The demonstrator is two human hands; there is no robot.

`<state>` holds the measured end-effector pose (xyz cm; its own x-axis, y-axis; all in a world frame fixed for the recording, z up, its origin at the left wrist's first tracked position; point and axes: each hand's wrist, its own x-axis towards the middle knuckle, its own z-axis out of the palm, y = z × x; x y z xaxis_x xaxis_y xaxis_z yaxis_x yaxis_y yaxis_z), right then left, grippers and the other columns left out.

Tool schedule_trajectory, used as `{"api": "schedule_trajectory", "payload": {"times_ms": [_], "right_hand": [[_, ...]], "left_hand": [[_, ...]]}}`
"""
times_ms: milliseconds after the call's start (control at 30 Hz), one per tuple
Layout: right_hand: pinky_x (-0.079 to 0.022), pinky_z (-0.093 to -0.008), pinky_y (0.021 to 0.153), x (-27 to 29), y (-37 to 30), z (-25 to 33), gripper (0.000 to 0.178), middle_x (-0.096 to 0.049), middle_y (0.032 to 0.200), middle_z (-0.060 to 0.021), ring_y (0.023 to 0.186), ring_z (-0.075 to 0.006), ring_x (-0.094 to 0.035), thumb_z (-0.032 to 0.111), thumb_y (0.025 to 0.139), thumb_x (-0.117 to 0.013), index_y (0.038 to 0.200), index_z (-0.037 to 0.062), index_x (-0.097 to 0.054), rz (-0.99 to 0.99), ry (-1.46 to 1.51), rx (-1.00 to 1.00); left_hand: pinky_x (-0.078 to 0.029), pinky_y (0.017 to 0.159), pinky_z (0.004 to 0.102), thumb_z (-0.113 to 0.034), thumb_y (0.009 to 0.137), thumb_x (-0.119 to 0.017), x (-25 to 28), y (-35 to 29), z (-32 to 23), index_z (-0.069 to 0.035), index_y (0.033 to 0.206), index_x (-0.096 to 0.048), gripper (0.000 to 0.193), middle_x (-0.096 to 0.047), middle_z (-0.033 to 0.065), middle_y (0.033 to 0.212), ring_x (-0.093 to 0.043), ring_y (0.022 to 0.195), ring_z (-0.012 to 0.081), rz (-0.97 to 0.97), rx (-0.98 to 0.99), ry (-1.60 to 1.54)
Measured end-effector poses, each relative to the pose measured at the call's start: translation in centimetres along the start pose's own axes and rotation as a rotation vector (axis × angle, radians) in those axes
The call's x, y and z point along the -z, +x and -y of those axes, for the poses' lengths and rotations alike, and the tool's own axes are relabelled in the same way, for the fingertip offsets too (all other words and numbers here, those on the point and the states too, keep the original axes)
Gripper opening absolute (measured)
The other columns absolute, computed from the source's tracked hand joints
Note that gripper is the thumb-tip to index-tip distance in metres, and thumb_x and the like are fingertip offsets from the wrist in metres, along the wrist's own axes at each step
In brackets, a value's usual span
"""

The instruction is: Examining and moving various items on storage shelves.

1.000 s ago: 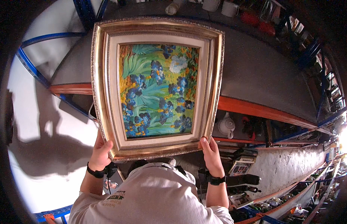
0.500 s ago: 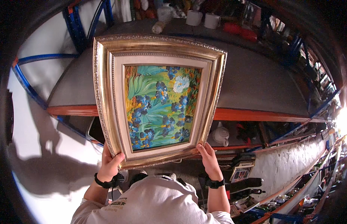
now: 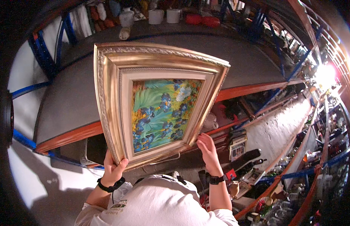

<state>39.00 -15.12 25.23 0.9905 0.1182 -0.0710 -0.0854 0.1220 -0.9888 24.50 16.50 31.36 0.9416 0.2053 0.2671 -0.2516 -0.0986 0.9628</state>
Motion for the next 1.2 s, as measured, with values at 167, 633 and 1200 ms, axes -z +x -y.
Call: {"api": "schedule_trajectory", "payload": {"times_ms": [167, 633, 1200], "right_hand": [[-0.046, -0.0359, 0.078, 2.0, -6.0, 7.5, 0.042, -0.061, 0.093, -0.0109, 0.087, -0.0210, -0.059, 0.039, 0.096, -0.035, 0.101, 0.0015, -0.053, -0.044, 0.375, 0.282], [-0.050, -0.0295, 0.070, 0.3, -19.2, 8.6, 0.044, -0.065, 0.086, -0.0053, 0.076, -0.0154, -0.063, 0.042, 0.090, -0.049, 0.112, 0.0038, -0.057, -0.474, 0.366, -0.378], [-0.044, -0.0269, 0.085, 15.1, -25.8, -2.4, 0.055, -0.058, 0.105, -0.0057, 0.095, -0.0127, -0.055, -0.001, 0.082, -0.061, 0.132, 0.0073, -0.040, -0.368, -0.481, -0.308]], "left_hand": [[-0.048, 0.076, 0.0320, -0.014, 0.084, -0.061, 2.6, -0.1, 1.3, -0.001, 0.112, -0.045, 0.035, -0.060, 0.0150, 0.103, -0.060, 0.088, 0.0204, 0.306, -0.038, 0.417], [-0.053, 0.082, 0.0405, -0.012, 0.083, -0.057, 1.6, 0.8, 7.6, -0.016, 0.111, -0.053, 0.029, -0.057, 0.0124, 0.116, -0.059, 0.104, 0.0287, 0.798, -0.901, 0.521], [-0.052, 0.081, 0.0379, -0.007, 0.082, -0.054, -7.9, -1.2, 10.9, -0.011, 0.112, -0.052, 0.031, -0.060, 0.0151, 0.107, -0.062, 0.097, 0.0281, 1.018, -0.872, 0.395]]}}
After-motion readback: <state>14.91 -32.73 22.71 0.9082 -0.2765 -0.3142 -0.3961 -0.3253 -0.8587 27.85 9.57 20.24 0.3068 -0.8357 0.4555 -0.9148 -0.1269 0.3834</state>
